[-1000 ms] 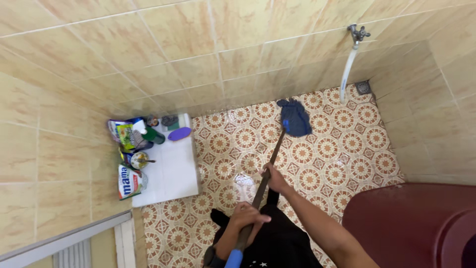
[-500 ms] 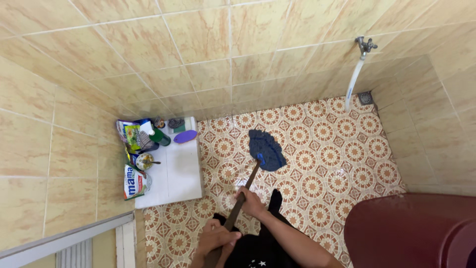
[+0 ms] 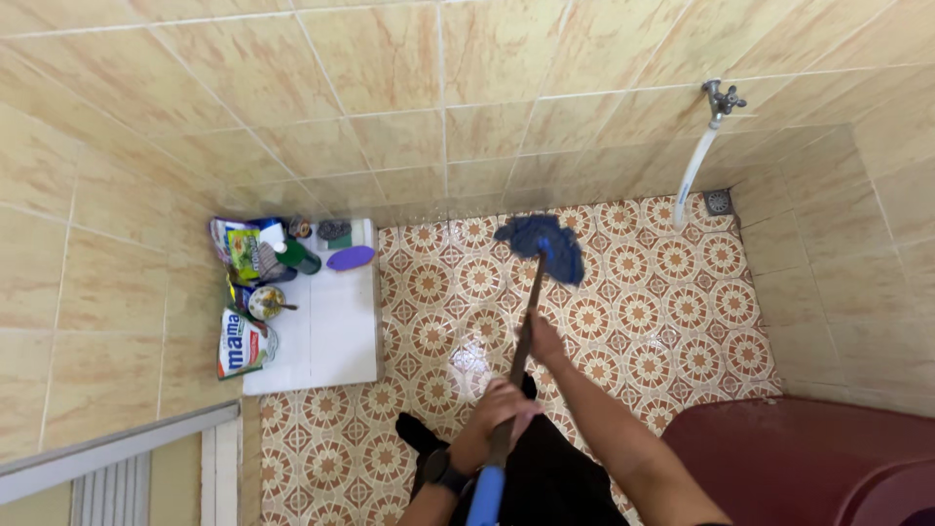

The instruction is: The person mops the tiled floor of a bathroom using a blue mop. They move the mop back and forth across the patterned floor, cleaning around a maroon washing machine and a white shelf containing cleaning supplies.

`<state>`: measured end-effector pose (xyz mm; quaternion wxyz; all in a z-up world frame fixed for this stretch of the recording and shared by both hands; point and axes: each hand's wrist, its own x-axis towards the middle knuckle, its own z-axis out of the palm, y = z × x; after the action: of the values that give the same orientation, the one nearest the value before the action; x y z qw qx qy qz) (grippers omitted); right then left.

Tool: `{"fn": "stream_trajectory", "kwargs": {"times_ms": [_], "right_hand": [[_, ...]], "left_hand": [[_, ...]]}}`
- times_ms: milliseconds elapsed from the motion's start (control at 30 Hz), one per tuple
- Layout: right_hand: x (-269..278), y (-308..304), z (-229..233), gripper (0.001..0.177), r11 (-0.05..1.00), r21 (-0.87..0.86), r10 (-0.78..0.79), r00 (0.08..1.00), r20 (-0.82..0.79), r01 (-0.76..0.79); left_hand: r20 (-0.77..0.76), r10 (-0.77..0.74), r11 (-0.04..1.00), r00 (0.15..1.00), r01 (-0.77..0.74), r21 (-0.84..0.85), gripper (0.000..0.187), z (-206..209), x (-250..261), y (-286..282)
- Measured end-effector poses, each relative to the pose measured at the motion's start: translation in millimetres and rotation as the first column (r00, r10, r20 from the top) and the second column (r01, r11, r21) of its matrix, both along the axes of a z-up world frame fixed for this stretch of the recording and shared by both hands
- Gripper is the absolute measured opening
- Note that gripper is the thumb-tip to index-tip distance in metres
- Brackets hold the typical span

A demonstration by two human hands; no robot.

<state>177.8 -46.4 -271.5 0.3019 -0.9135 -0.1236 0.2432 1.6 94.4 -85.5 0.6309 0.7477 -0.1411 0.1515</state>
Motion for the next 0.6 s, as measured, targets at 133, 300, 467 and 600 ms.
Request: {"fn": "stream_trajectory", "kwargs": {"times_ms": [133, 300, 467, 600], "right_hand": [[17, -25, 11, 0.068, 0.988, -0.104, 0.107, 0.991, -0.079, -0.115], [-15, -7, 12, 0.074, 0.986, 0.016, 0.166, 0.986, -0.004, -0.166], [-72, 48, 6, 0.059, 0.987, 0.136, 0.104, 0.99, -0.097, -0.091], [-117, 91, 5, 0.04, 0.958, 0.282, 0.125, 0.965, -0.231, -0.057]], "left_hand": [[-0.127, 0.05, 0.996, 0.991, -0.059, -0.074, 0.021, 4, 7, -17], [-0.081, 0.028, 0.999, 0.996, -0.031, -0.026, 0.025, -5, -36, 6], [-0.134, 0.067, 0.998, 0.989, -0.067, -0.001, 0.027, 18, -91, 70], [-0.072, 0.163, 0.987, 0.984, -0.162, 0.021, 0.027, 57, -132, 99]]}}
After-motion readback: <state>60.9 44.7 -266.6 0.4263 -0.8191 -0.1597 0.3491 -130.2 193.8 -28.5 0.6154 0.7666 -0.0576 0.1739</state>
